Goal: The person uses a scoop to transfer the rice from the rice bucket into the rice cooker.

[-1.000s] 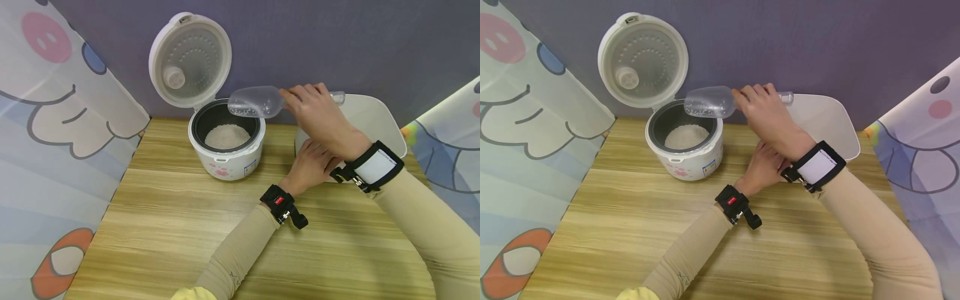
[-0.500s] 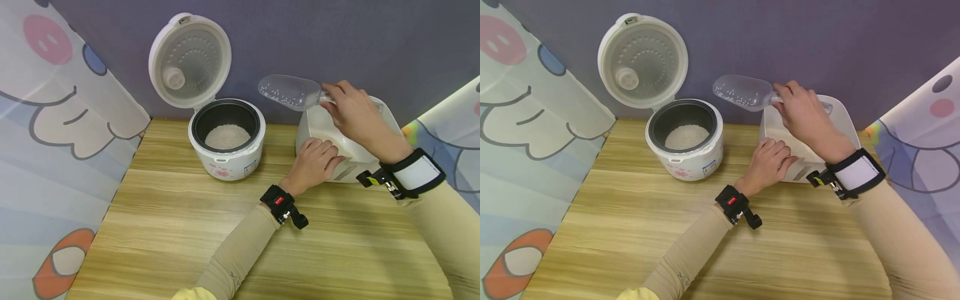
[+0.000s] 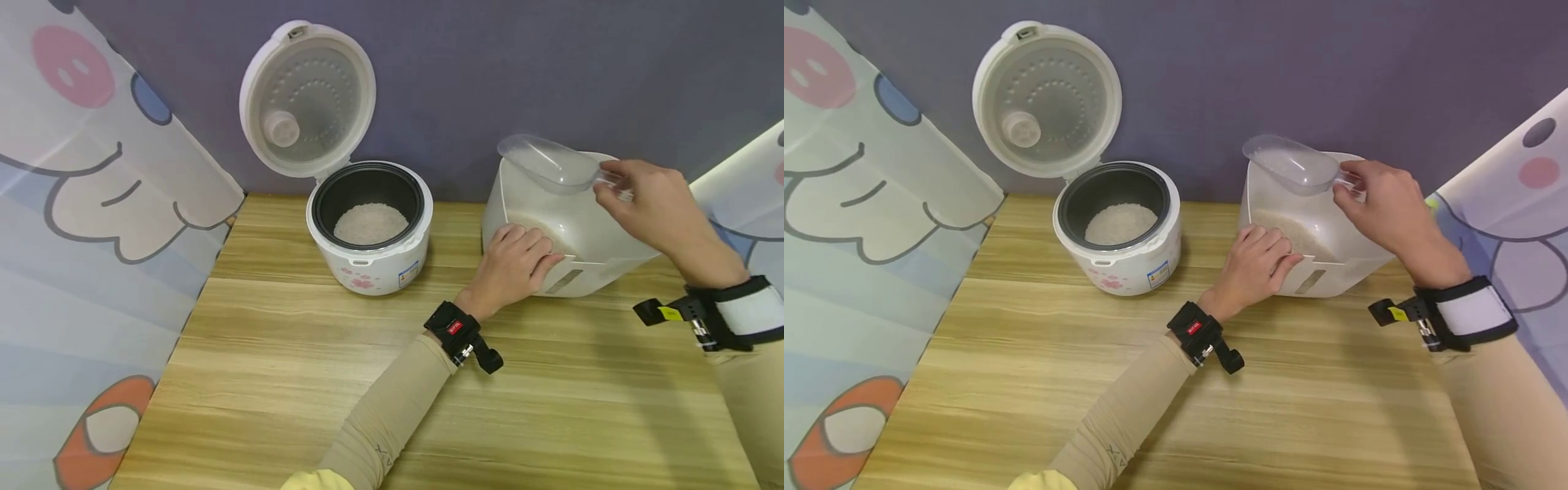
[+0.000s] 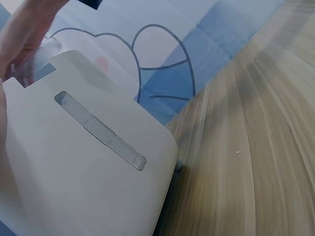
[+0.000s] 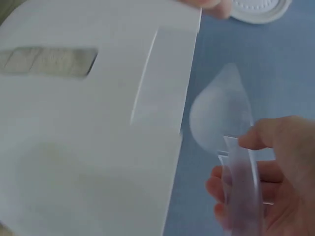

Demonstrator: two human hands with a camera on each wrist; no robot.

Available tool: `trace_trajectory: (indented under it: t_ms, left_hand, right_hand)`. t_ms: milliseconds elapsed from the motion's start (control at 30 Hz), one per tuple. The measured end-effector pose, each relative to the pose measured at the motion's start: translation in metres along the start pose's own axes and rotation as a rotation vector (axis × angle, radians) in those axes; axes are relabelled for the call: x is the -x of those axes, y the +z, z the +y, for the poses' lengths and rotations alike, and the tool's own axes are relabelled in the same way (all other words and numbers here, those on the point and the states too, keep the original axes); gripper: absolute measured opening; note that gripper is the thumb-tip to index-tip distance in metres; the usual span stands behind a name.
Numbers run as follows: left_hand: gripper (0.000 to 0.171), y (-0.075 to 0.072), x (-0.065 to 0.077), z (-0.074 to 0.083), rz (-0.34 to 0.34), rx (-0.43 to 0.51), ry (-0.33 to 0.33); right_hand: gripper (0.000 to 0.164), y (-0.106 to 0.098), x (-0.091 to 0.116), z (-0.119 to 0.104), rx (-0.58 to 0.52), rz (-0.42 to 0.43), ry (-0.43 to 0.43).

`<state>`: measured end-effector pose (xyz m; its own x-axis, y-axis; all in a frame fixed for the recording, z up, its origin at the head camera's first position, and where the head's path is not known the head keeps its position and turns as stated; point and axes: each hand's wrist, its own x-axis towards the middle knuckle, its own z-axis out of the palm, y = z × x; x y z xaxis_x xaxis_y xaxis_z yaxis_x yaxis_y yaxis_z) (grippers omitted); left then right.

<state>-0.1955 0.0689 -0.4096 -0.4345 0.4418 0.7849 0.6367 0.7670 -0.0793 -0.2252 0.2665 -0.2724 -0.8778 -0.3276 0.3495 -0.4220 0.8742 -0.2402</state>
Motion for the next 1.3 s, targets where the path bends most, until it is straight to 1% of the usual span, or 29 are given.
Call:
trace_trajectory:
  t_ms: [133, 200, 333, 400, 467, 700, 800, 933, 1033, 1133, 1233, 1300]
  left_hand:
    - [0.030, -0.001, 0.000, 0.001, 0.005, 0.001, 0.001]
    - [0.030, -0.002, 0.000, 0.001, 0.006, 0.001, 0.000]
    - [0.035, -0.002, 0.000, 0.001, -0.006, 0.012, -0.008]
    - [0.038, -0.002, -0.001, 0.000, -0.009, 0.015, -0.009]
    - [0.040, -0.002, -0.001, 0.000, -0.008, 0.014, -0.009]
    - [0.040, 0.000, -0.001, 0.002, 0.005, 0.010, -0.004]
    - [0.039, 0.000, -0.001, 0.003, 0.003, 0.008, -0.006]
    - [0.039, -0.001, -0.002, 0.003, 0.004, -0.002, -0.008]
    - [0.040, -0.001, -0.002, 0.003, 0.003, -0.011, -0.005]
    - [0.040, -0.001, -0.002, 0.003, 0.000, -0.011, -0.003]
    - [0.040, -0.002, -0.002, 0.003, -0.002, -0.007, -0.006]
    - [0.040, -0.001, -0.002, 0.003, -0.003, -0.005, -0.008]
  right_hand:
    - [0.041, -0.002, 0.006, 0.018, 0.031, -0.065, 0.011]
    - [0.039, -0.002, 0.008, 0.025, 0.043, -0.098, -0.001]
    - [0.035, -0.002, 0.009, 0.035, 0.087, -0.146, -0.059]
    - [0.035, -0.002, 0.009, 0.038, 0.124, -0.162, -0.104]
    - [0.034, -0.003, 0.008, 0.039, 0.186, -0.188, -0.147]
    - [0.035, -0.009, 0.007, 0.041, 0.524, -0.355, -0.290]
    - [0.033, -0.010, 0.008, 0.039, 0.602, -0.400, -0.358]
    - [0.030, -0.007, 0.008, 0.035, 0.604, -0.411, -0.414]
    - [0.023, -0.003, 0.008, 0.033, 0.585, -0.403, -0.455]
    - [0.018, 0.002, 0.006, 0.032, 0.604, -0.396, -0.495]
    - [0.020, 0.004, 0.004, 0.030, 0.613, -0.392, -0.499]
    - [0.019, 0.004, 0.004, 0.029, 0.606, -0.409, -0.483]
